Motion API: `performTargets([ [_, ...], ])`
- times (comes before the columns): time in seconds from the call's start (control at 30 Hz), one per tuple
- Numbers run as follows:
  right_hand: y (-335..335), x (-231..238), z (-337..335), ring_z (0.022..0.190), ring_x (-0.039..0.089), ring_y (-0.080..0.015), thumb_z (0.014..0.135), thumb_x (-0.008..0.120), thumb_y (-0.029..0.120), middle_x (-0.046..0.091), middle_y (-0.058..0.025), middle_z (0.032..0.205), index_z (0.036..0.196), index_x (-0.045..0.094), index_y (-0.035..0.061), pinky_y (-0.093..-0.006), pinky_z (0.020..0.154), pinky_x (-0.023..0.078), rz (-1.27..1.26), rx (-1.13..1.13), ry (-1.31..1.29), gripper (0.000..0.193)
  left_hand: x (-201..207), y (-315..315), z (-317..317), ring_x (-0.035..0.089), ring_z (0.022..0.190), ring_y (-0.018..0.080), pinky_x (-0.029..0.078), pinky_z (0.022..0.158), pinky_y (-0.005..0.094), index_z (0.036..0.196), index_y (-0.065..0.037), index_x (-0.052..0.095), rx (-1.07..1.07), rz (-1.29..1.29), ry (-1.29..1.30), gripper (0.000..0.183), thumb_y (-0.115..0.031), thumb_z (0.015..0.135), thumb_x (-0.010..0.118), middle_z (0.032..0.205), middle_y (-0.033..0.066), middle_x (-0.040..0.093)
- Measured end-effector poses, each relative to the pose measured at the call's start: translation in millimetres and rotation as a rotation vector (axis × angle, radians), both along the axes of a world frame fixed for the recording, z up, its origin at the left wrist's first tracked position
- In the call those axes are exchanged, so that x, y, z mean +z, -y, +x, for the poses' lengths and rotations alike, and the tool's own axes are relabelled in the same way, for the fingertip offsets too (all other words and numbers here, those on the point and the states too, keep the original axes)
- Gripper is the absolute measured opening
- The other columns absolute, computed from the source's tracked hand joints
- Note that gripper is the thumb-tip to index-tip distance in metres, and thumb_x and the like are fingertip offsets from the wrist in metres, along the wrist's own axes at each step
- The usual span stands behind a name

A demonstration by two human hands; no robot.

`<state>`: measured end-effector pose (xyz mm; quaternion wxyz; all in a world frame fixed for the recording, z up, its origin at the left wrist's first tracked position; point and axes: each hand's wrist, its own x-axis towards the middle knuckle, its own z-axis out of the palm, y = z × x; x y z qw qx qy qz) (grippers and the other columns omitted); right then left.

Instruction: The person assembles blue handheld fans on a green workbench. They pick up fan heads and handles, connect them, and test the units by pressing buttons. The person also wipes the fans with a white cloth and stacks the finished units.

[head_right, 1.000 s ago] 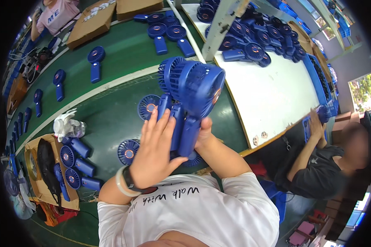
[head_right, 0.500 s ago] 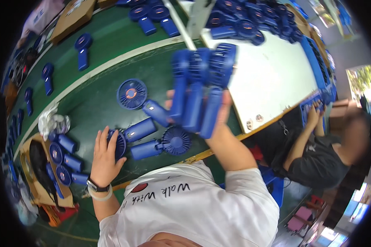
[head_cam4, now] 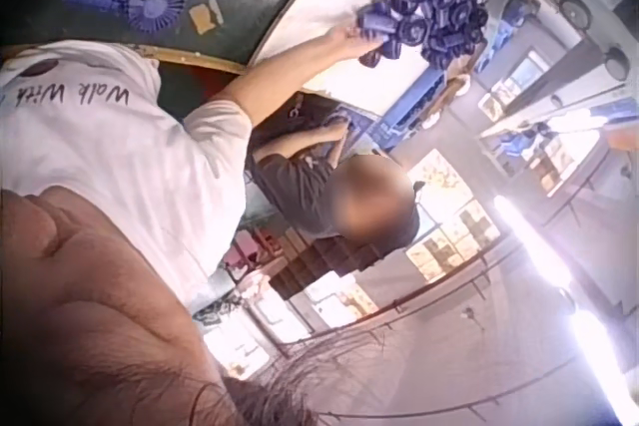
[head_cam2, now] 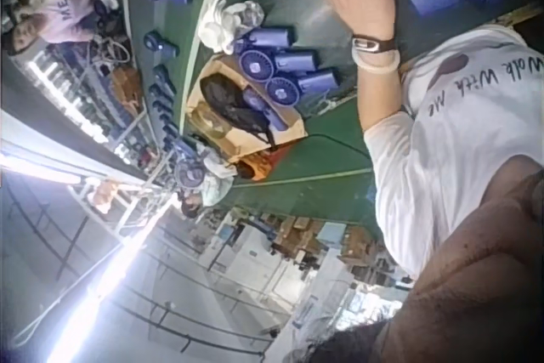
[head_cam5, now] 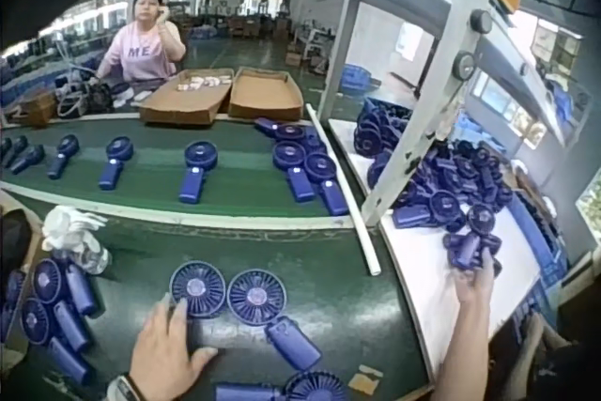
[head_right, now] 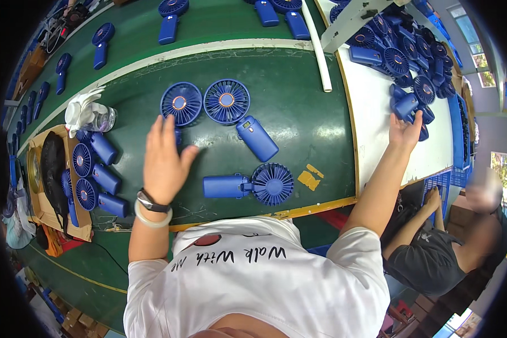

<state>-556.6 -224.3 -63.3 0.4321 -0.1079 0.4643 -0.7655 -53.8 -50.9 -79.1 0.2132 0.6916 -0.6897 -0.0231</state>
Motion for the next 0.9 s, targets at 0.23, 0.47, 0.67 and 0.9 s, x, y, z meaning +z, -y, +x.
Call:
performTargets([
  [0.23, -75.7, -4.1, 164.9, 0.094, 0.057, -0.015, 0.084, 0.06, 0.007, 0.06, -0.0058, 0.107, 0.116, 0.054, 0.0036, -0.0286, 0.079, 0.047, -0.02, 0.629, -0.694, 0.033, 12.9, 7.2, 2.5, 0.052, 0.104, 0.0406, 0.046, 0.084, 0.0395, 0.132, -0.005, 0.038, 0.258, 0.344, 0.062, 0.062, -0.013, 0.078, 0.067, 0.123, 0.0243, 0.048],
  [0.47, -118.2, -5.4, 275.7, 0.095, 0.055, -0.032, 0.069, 0.075, 0.03, 0.047, -0.0185, 0.114, 0.127, 0.045, 0.0051, -0.0387, 0.079, 0.048, -0.151, 0.997, -2.026, 0.071, -5.6, 31.3, 7.3, 0.06, 0.091, 0.024, 0.052, 0.074, 0.0354, 0.127, -0.003, 0.041, -0.136, 0.336, -1.918, 0.046, -0.033, 0.094, 0.048, 0.11, 0.0144, 0.058],
  [0.67, -76.7, -11.4, 281.8, 0.093, 0.056, -0.0302, 0.075, 0.07, 0.022, 0.056, -0.0143, 0.1, 0.13, 0.046, 0.0086, -0.0364, 0.079, 0.047, -0.09, 1.003, -1.917, 0.061, -10.2, 28.4, 11.6, 0.057, 0.105, 0.0287, 0.056, 0.076, 0.0471, 0.129, -0.006, 0.036, -0.551, 0.452, -2.384, 0.046, -0.037, 0.096, 0.039, 0.122, 0.0206, 0.049],
  [0.9, -46.9, -23.0, 285.9, 0.071, 0.059, -0.0132, 0.092, 0.05, 0.031, 0.058, -0.0115, 0.098, 0.136, 0.036, 0.0057, -0.0253, 0.062, 0.05, 0.009, 1.345, -0.175, 0.053, -7.4, 26.8, 9.6, 0.055, 0.106, 0.0287, 0.054, 0.08, 0.0438, 0.138, -0.01, 0.025, -0.391, 0.292, -2.156, 0.055, -0.026, 0.092, 0.051, 0.122, 0.0181, 0.048],
])
